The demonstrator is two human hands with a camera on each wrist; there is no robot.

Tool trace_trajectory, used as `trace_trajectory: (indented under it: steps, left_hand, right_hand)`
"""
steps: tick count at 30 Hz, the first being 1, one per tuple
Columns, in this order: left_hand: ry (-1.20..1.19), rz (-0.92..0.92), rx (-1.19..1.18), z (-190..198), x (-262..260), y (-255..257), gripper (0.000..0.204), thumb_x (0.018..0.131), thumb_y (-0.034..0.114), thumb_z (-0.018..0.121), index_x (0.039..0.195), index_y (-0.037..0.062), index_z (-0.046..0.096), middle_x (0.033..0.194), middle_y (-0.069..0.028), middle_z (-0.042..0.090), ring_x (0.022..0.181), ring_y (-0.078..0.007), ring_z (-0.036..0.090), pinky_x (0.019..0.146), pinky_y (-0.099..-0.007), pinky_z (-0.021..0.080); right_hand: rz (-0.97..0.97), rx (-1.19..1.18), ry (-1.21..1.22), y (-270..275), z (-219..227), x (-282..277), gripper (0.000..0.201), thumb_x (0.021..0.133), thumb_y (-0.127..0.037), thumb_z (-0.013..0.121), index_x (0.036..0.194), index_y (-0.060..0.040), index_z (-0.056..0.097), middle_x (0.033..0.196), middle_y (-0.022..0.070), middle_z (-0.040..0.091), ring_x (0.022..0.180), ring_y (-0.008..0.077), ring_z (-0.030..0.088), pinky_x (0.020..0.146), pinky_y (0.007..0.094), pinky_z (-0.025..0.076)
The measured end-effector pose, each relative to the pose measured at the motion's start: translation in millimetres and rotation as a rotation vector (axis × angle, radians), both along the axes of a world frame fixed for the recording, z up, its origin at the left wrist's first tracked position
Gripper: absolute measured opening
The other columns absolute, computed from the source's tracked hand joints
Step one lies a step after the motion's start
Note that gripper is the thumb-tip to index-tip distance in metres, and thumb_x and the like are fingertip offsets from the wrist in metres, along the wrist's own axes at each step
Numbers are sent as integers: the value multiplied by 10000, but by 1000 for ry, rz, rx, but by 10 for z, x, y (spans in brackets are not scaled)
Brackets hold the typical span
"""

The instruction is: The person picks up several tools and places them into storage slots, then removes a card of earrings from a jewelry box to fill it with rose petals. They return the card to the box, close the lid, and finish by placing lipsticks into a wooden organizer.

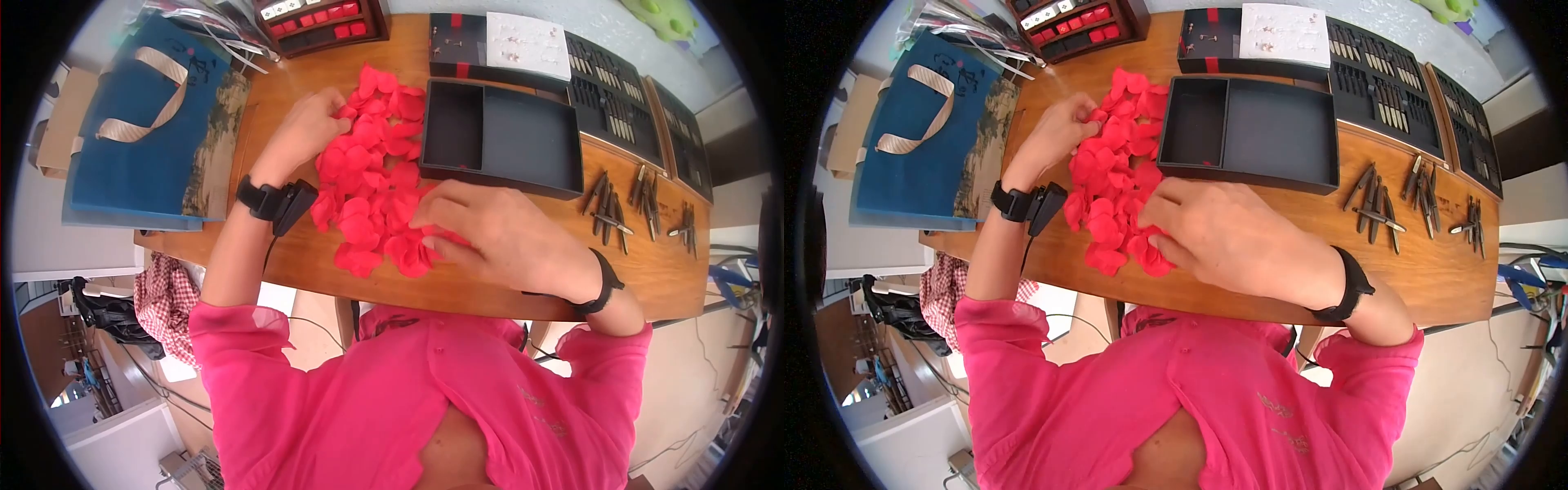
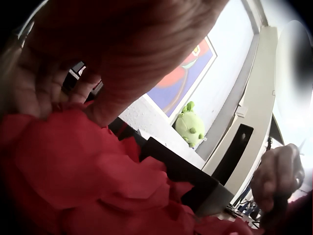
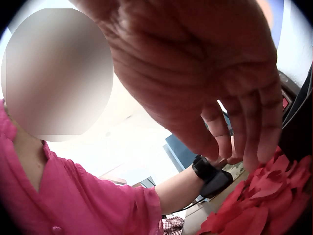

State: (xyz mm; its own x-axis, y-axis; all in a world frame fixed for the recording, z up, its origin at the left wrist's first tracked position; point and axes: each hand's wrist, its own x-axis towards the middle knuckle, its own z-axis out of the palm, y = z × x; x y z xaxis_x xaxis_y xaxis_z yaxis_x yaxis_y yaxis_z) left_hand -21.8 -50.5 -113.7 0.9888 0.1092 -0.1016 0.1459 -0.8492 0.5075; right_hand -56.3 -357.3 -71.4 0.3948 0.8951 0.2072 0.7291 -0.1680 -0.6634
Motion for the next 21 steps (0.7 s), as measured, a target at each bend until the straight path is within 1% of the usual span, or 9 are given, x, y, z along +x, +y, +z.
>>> trace_trajectory:
  steps: [1,4,7,10,13,16,19,21]
  left_hand:
    - [12,7,-31,4,17,-8,303,847,205,678,1057,20,563,897,-80,594,675,-151,582,504,-288,465]
    - [-17,106,-192,131,6,-105,230,857,159,659,1014,26,557,817,-38,575,601,-101,540,457,-248,417]
    - [-127,115,-323,175,50,-123,187,882,133,641,1003,22,551,775,-13,557,553,-58,497,408,-217,355]
    - [-167,150,-349,261,113,-173,154,910,114,615,1010,17,549,736,2,545,511,-44,471,384,-211,320]
    - [-205,152,-381,327,136,-236,150,940,147,592,1013,21,555,726,5,548,477,-45,455,374,-217,314]
    - [-230,166,-411,330,200,-265,181,959,182,573,1038,20,563,739,-6,565,477,-58,503,366,-213,339]
    - [-208,148,-495,379,259,-330,230,969,222,566,1065,13,569,776,-21,590,526,-79,580,368,-212,377]
    - [-228,133,-440,372,339,-350,255,967,239,573,1084,13,569,815,-38,608,557,-99,613,375,-214,397]
  right_hand:
    - [21,-48,1,-7,22,-9,155,887,-142,587,960,-6,591,962,156,586,849,371,607,725,448,496]
    - [81,-29,1,-13,45,-28,168,905,-164,567,910,4,574,921,163,580,830,364,602,711,445,487]
    - [90,-28,4,-24,55,-49,179,912,-166,558,877,9,559,885,165,574,817,360,596,702,445,479]
    - [92,-36,-7,-31,48,-52,189,917,-173,556,883,13,561,880,162,576,819,358,595,699,446,472]
    - [95,-67,-4,-42,42,-51,197,920,-180,553,879,13,560,879,161,575,814,357,595,700,449,467]
    - [100,-81,-19,-45,34,-54,209,924,-190,549,876,12,559,870,159,572,810,356,594,697,449,463]
    - [109,-100,-4,-47,42,-54,213,924,-195,548,871,11,558,858,157,569,809,352,594,691,446,461]
    - [114,-94,-13,-46,26,-56,213,923,-196,548,867,9,557,851,156,569,809,351,595,689,445,460]
